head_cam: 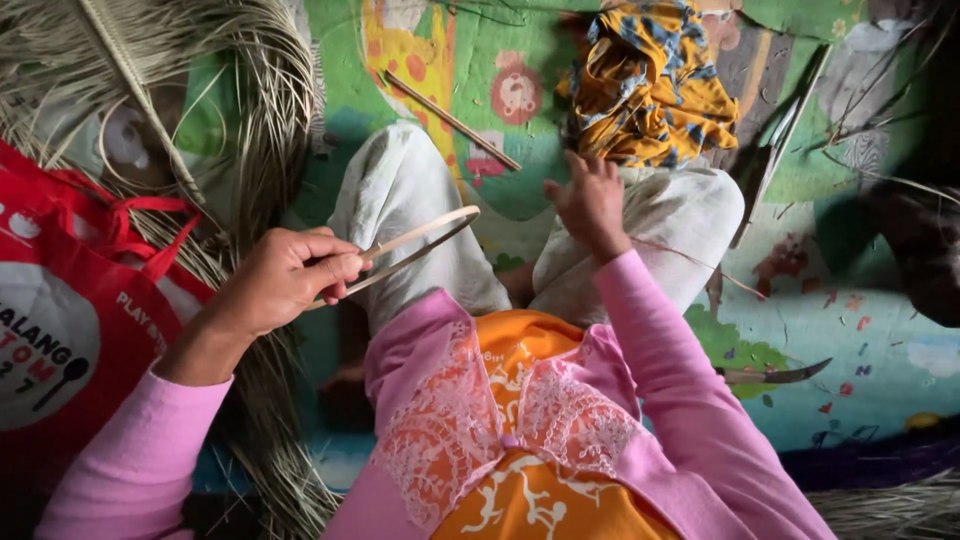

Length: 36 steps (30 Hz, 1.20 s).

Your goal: Bending and shaping thin wooden strips into circular hoops for crafting.

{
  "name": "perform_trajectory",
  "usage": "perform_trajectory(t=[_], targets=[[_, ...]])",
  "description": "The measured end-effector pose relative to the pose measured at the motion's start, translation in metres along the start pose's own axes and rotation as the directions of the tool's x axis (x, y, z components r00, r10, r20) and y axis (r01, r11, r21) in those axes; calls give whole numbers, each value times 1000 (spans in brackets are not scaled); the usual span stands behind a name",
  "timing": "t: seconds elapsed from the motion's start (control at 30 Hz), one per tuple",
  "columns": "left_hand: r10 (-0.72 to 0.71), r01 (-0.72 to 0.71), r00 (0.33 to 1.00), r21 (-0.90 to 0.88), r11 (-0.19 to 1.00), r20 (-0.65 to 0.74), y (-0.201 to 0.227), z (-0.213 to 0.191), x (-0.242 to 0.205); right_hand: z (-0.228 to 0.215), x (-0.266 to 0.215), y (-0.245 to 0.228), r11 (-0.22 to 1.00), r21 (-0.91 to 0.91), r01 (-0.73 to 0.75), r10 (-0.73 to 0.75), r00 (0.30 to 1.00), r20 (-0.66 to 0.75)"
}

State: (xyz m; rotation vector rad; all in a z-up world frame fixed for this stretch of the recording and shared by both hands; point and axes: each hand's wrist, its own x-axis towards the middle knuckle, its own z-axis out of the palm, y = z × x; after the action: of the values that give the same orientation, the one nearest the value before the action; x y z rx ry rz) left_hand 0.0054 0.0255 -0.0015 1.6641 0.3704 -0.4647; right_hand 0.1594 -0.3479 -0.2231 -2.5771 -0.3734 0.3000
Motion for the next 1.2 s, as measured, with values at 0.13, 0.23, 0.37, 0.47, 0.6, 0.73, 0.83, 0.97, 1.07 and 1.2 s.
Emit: perform_trajectory(t=[0.13,0.23,0.37,0.47,0.6,0.73,0.83,0.97,1.07,1.2], targets=[[13,-13,1000,-10,1000,-1,2,3,-2,42,12,-7,954,166,-251,176,912,371],[28,-28,1000,-9,1000,-1,2,2,0,44,17,-34,745,464,-478,180,815,551],[45,-45,999,11,999,3,6,1,1,45,23,-67,608,641,-469,130,855,502],[47,-47,999,4,999,15,-2,4,5,27,18,-71,383,814,-437,82,894,441],[33,-33,999,-33,999,21,-1,6,9,-25,-9,-107,317,870,-378,58,923,380],[-46,46,999,-29,999,-13,5,12,12,-42,-36,-137,112,916,-385,128,920,371],[-59,58,998,-13,998,-29,6,15,13,-32,-50,-132,14,922,-386,127,916,382],[-88,88,996,13,996,-21,25,22,9,-64,-72,-172,-51,931,-362,115,924,366],[-67,67,997,-21,998,-28,27,25,7,-50,-83,-182,-8,940,-340,69,938,340],[-58,57,998,-52,997,-15,14,27,11,-49,-93,-205,-14,936,-352,45,935,352]])
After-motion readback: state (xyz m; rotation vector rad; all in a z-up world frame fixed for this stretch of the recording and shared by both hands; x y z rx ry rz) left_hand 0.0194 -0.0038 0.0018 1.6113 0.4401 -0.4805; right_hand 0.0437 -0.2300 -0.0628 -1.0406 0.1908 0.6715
